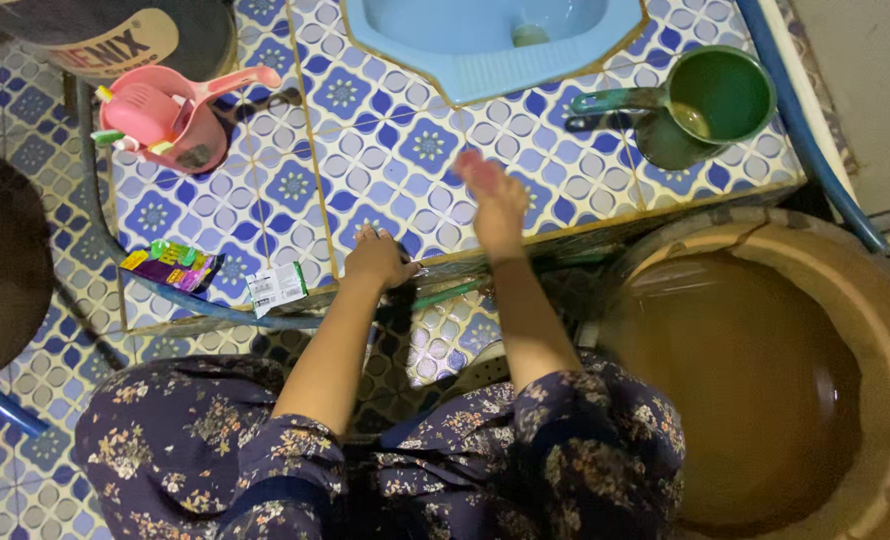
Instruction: The person cleans the tiled area around a squat toilet using a sponge, dipping the sponge into a bucket of water and scrubbing the surface.
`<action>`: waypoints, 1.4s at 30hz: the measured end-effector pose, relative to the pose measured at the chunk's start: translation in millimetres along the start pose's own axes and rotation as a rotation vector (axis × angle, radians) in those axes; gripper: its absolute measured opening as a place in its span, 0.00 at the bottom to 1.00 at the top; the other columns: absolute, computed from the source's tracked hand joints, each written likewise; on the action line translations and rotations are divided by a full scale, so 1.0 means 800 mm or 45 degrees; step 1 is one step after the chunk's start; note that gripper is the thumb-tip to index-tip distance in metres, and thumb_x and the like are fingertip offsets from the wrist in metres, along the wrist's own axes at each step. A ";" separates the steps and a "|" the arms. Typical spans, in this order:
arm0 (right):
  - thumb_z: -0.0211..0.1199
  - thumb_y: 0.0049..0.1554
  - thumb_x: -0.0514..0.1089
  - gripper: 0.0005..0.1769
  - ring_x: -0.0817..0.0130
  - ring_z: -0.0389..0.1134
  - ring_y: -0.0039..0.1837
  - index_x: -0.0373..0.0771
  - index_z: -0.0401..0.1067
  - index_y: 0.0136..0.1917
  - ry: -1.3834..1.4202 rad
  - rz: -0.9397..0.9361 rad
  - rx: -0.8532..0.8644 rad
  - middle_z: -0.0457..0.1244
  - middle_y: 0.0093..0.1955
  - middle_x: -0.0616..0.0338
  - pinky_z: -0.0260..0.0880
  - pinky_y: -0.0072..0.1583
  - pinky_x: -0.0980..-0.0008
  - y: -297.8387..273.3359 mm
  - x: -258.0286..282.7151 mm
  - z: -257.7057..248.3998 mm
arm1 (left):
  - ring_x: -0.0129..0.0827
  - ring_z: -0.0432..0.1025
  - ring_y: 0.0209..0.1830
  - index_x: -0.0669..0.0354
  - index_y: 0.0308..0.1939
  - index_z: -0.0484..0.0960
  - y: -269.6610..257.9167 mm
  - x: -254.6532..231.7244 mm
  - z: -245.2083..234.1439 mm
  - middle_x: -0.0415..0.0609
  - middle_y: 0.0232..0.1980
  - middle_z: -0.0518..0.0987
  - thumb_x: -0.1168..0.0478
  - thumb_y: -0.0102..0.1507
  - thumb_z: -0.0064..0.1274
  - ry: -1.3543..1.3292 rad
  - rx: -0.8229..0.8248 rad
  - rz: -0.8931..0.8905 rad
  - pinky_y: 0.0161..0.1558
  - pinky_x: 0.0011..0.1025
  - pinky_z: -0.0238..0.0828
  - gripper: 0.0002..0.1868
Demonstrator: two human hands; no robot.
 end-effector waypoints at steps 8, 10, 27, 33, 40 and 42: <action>0.62 0.43 0.31 0.43 0.38 0.57 0.66 0.53 0.68 0.72 -0.392 0.423 -0.481 0.55 0.73 0.39 0.54 0.66 0.47 -0.027 -0.117 -0.082 | 0.57 0.43 0.83 0.67 0.77 0.55 -0.004 -0.002 -0.005 0.68 0.82 0.44 0.30 0.58 0.57 0.137 0.029 -0.007 0.76 0.57 0.42 0.58; 0.62 0.47 0.32 0.42 0.41 0.58 0.68 0.57 0.68 0.73 -0.444 0.418 -0.491 0.55 0.75 0.42 0.55 0.68 0.48 -0.029 -0.116 -0.054 | 0.58 0.41 0.83 0.68 0.77 0.54 -0.001 -0.005 -0.001 0.69 0.82 0.43 0.29 0.59 0.56 0.162 0.049 -0.005 0.76 0.58 0.41 0.58; 0.56 0.52 0.26 0.40 0.51 0.60 0.69 0.60 0.71 0.71 -0.006 0.021 -0.012 0.59 0.73 0.60 0.57 0.72 0.50 -0.030 0.039 0.008 | 0.49 0.42 0.84 0.62 0.79 0.50 -0.011 0.002 -0.004 0.62 0.84 0.42 0.33 0.58 0.57 0.122 0.061 -0.046 0.74 0.63 0.42 0.57; 0.61 0.48 0.30 0.43 0.42 0.51 0.72 0.56 0.65 0.75 -0.215 0.302 -0.236 0.51 0.78 0.43 0.48 0.72 0.47 -0.024 -0.059 -0.043 | 0.49 0.43 0.83 0.61 0.80 0.51 -0.011 0.003 -0.004 0.62 0.84 0.42 0.33 0.59 0.56 0.118 0.071 -0.026 0.74 0.63 0.43 0.56; 0.66 0.45 0.35 0.46 0.38 0.48 0.73 0.53 0.63 0.76 -0.192 0.187 0.007 0.47 0.77 0.38 0.44 0.71 0.40 -0.020 0.003 -0.001 | 0.49 0.42 0.84 0.56 0.80 0.50 -0.007 0.012 0.004 0.59 0.85 0.40 0.35 0.60 0.57 0.093 0.035 -0.041 0.74 0.63 0.44 0.54; 0.64 0.46 0.36 0.46 0.39 0.50 0.71 0.55 0.63 0.77 -0.159 0.082 0.068 0.49 0.76 0.38 0.47 0.70 0.43 -0.022 0.038 0.016 | 0.48 0.39 0.84 0.55 0.80 0.49 -0.008 0.015 0.007 0.58 0.84 0.39 0.35 0.60 0.58 0.072 -0.007 0.011 0.74 0.63 0.40 0.55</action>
Point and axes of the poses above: each hand's wrist, its own y-axis towards the middle knuckle, its own z-axis out of the palm, x = y × z, the point moved 8 cm from there along y, towards the middle knuckle
